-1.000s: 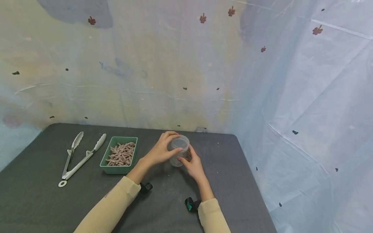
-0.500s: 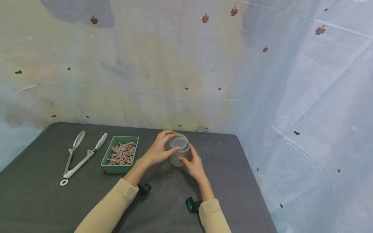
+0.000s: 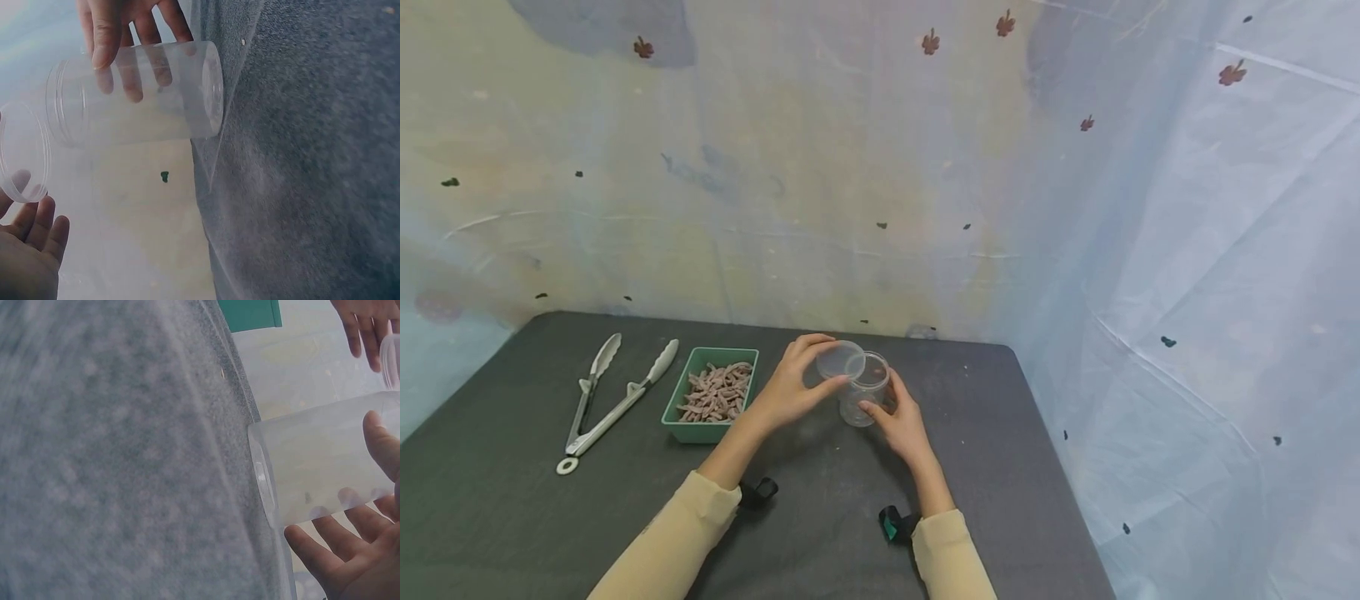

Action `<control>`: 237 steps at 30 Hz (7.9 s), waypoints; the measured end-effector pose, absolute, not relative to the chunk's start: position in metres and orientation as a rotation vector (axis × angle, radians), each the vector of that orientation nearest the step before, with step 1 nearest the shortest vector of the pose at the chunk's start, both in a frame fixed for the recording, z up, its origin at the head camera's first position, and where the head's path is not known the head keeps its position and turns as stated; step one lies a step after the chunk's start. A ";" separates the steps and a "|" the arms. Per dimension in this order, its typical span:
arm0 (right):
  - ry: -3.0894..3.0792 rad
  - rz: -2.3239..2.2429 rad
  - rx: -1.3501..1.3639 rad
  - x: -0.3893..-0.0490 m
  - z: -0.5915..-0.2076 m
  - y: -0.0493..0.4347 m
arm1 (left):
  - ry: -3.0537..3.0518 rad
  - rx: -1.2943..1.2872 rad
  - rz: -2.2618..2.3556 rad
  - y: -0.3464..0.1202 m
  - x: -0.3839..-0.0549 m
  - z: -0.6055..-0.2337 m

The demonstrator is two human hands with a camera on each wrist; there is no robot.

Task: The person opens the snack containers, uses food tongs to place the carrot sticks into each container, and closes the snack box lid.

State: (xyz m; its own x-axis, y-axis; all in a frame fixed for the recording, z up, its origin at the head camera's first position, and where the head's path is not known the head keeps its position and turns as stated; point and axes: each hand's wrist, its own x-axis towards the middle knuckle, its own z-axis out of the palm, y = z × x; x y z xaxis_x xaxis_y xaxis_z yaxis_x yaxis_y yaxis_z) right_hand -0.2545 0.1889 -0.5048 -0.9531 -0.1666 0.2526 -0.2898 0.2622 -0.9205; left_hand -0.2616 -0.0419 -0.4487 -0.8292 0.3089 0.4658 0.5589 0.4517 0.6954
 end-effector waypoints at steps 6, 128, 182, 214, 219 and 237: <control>-2.400 1.810 0.432 -0.254 -0.504 0.188 | -2.413 -0.713 -1.314 -0.053 -0.256 -0.450; -2.472 1.779 0.375 -0.225 -0.467 0.185 | -2.814 -0.172 -0.819 -0.300 -0.218 -0.454; -2.614 1.620 0.410 -0.259 -0.483 0.194 | -3.093 -0.179 -0.667 -0.382 -0.225 -0.479; -2.401 1.850 0.503 -0.261 -0.498 0.187 | -3.086 0.066 -0.604 -0.391 -0.211 -0.462; -2.400 1.862 0.491 -0.260 -0.496 0.188 | -3.021 0.022 -0.620 -0.385 -0.207 -0.444; -2.390 1.861 0.506 -0.261 -0.500 0.188 | -2.997 -0.275 -0.640 -0.340 -0.187 -0.393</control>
State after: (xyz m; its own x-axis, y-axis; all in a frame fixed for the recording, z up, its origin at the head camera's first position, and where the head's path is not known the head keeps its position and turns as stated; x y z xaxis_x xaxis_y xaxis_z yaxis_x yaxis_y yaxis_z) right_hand -0.2609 0.1879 -0.5000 -0.9433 -0.2134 0.2541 -0.2987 0.2126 -0.9304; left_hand -0.1871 -0.3395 -0.3932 -0.9819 0.1608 0.0998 0.1875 0.8976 0.3988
